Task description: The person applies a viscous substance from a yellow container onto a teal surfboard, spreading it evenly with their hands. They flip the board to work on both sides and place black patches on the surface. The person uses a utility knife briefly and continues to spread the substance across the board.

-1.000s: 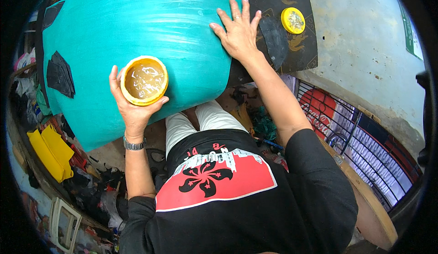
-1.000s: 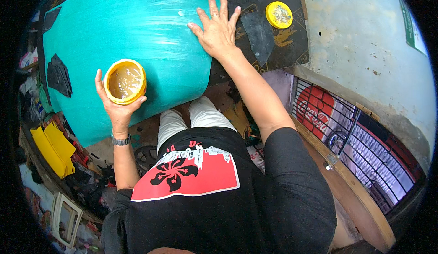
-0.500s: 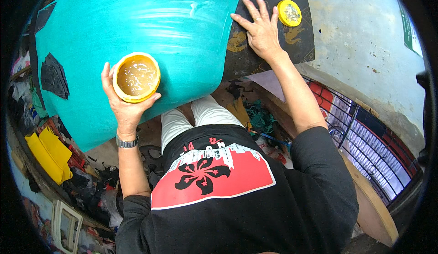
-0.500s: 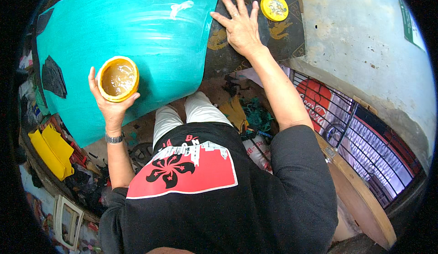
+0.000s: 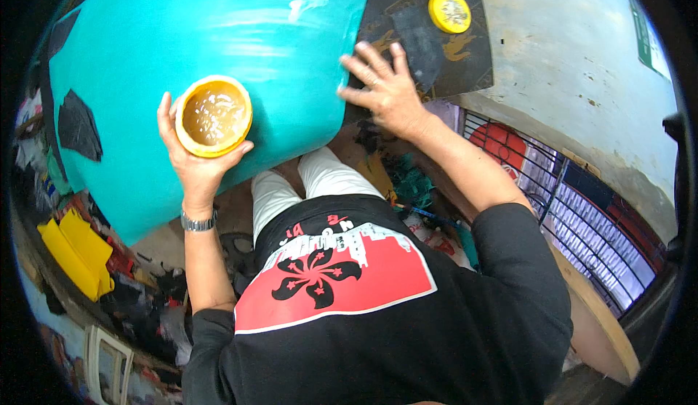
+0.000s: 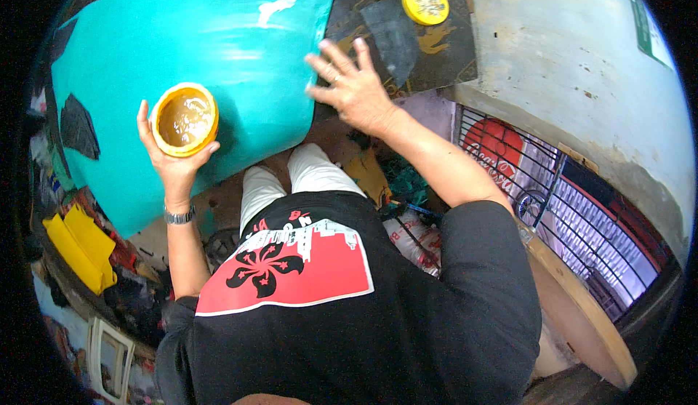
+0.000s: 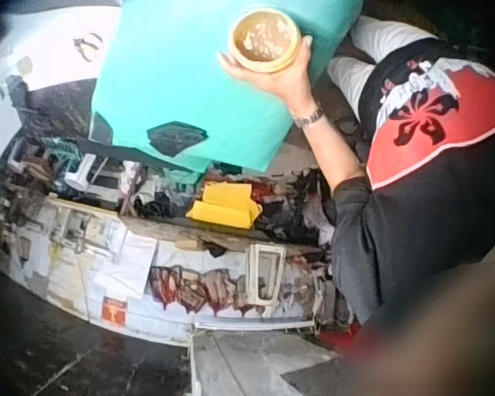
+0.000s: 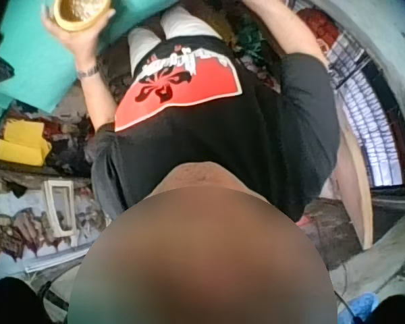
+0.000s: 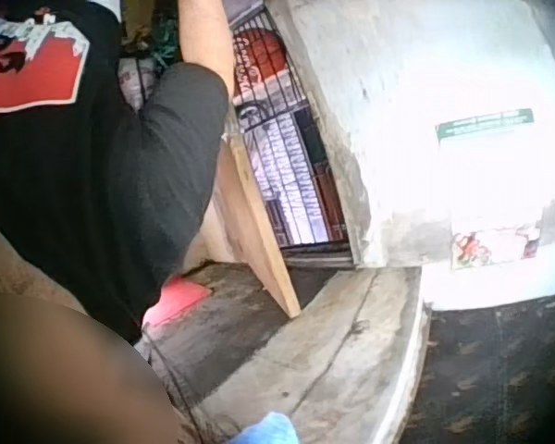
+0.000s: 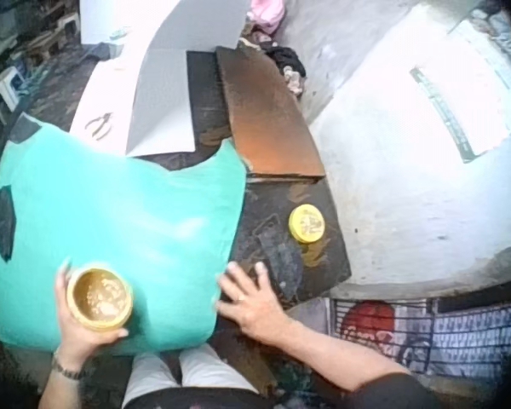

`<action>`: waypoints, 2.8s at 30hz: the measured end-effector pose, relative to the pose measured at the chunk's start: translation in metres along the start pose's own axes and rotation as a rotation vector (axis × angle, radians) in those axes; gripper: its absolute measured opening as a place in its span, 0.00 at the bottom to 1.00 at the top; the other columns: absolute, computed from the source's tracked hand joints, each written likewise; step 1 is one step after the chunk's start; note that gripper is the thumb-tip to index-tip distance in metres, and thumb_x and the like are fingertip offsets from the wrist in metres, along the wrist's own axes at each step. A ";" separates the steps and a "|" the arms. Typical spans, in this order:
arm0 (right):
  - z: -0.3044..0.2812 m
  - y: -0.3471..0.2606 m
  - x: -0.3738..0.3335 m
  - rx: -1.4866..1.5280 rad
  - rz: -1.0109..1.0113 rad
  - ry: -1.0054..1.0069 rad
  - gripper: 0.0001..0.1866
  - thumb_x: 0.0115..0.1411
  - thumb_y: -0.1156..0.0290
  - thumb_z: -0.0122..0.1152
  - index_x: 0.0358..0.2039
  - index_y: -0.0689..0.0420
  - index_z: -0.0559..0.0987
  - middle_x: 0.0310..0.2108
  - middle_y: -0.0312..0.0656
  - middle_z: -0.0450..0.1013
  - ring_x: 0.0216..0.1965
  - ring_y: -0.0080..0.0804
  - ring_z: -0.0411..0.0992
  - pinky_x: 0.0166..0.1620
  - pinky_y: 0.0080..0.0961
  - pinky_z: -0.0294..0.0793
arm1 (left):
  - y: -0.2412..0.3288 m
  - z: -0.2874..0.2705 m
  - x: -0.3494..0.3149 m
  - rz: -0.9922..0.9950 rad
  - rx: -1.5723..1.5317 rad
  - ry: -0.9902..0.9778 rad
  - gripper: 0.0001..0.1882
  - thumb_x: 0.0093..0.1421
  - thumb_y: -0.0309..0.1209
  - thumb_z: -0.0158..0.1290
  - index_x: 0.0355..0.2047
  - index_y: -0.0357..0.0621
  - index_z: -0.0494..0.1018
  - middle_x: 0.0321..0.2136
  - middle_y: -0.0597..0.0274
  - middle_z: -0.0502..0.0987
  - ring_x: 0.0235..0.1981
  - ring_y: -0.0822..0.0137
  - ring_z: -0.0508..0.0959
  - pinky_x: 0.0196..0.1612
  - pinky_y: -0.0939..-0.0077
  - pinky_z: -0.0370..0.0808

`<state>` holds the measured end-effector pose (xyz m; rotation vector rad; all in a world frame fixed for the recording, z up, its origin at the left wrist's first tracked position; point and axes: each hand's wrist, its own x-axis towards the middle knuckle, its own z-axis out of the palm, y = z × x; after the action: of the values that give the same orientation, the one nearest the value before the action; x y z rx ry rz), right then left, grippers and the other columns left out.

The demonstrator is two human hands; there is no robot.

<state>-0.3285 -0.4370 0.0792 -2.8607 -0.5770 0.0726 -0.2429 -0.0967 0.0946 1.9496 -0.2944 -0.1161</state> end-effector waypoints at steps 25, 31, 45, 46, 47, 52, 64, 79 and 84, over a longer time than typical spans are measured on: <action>-0.003 0.182 0.003 0.111 1.016 0.598 0.63 0.44 0.54 0.78 0.72 0.48 0.45 0.71 0.53 0.49 0.70 0.50 0.49 0.65 0.62 0.49 | 0.030 0.001 0.011 0.085 0.085 0.000 0.66 0.33 0.31 0.78 0.69 0.43 0.48 0.55 0.54 0.69 0.56 0.59 0.72 0.61 0.63 0.69; -0.015 0.161 0.004 0.086 0.794 0.577 0.62 0.45 0.56 0.77 0.72 0.48 0.45 0.70 0.50 0.50 0.70 0.51 0.51 0.65 0.60 0.51 | 0.028 0.001 0.005 0.061 0.088 0.012 0.67 0.33 0.33 0.79 0.69 0.43 0.47 0.55 0.53 0.68 0.56 0.58 0.71 0.62 0.63 0.69; -0.015 0.211 -0.009 0.295 0.959 0.502 0.64 0.36 0.51 0.79 0.71 0.45 0.51 0.57 0.59 0.69 0.57 0.57 0.70 0.61 0.43 0.67 | 0.073 0.127 0.028 0.042 -0.491 -0.853 0.64 0.29 0.41 0.79 0.66 0.42 0.56 0.60 0.53 0.66 0.63 0.58 0.66 0.67 0.63 0.61; -0.013 0.212 -0.010 0.289 0.957 0.488 0.64 0.36 0.51 0.79 0.71 0.45 0.51 0.58 0.59 0.69 0.58 0.57 0.69 0.61 0.43 0.67 | 0.077 0.149 0.033 0.137 -0.477 -0.927 0.63 0.29 0.43 0.78 0.65 0.42 0.58 0.61 0.52 0.65 0.64 0.58 0.65 0.67 0.63 0.61; -0.012 0.212 -0.010 0.282 0.956 0.475 0.64 0.36 0.51 0.79 0.71 0.45 0.51 0.58 0.59 0.68 0.59 0.57 0.68 0.62 0.43 0.66 | 0.080 0.171 0.038 0.206 -0.438 -0.988 0.62 0.30 0.44 0.77 0.65 0.43 0.58 0.62 0.50 0.64 0.65 0.55 0.63 0.67 0.62 0.60; -0.012 0.201 -0.010 0.179 0.888 0.476 0.61 0.41 0.59 0.78 0.71 0.48 0.50 0.60 0.61 0.64 0.59 0.56 0.66 0.61 0.43 0.66 | 0.082 0.252 0.048 0.340 -0.357 -1.065 0.62 0.32 0.47 0.76 0.67 0.51 0.56 0.66 0.35 0.53 0.69 0.43 0.53 0.69 0.56 0.55; -0.081 0.249 -0.017 1.149 0.852 1.067 0.53 0.52 0.74 0.67 0.72 0.54 0.45 0.43 0.46 0.74 0.36 0.31 0.73 0.38 0.30 0.75 | 0.077 0.276 0.047 0.259 -0.393 -0.984 0.60 0.34 0.44 0.76 0.67 0.51 0.57 0.62 0.49 0.59 0.64 0.52 0.61 0.67 0.60 0.58; -0.033 0.016 -0.030 0.602 0.544 0.428 0.56 0.42 0.63 0.78 0.70 0.51 0.55 0.61 0.55 0.64 0.61 0.53 0.63 0.63 0.43 0.63 | 0.046 0.065 0.032 -0.027 -0.403 -0.318 0.71 0.27 0.38 0.80 0.69 0.44 0.47 0.56 0.54 0.68 0.57 0.58 0.71 0.63 0.63 0.69; -0.002 -0.026 -0.042 0.238 0.570 0.176 0.54 0.42 0.61 0.76 0.69 0.52 0.58 0.63 0.51 0.61 0.64 0.51 0.59 0.66 0.55 0.50 | 0.033 0.003 0.006 -0.103 -0.153 -0.133 0.72 0.29 0.41 0.80 0.70 0.44 0.45 0.56 0.53 0.68 0.57 0.57 0.71 0.63 0.61 0.68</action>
<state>-0.3763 -0.4304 0.0877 -2.6655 0.2726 -0.0182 -0.2424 -0.1133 0.1242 1.8083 -0.2647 -0.3276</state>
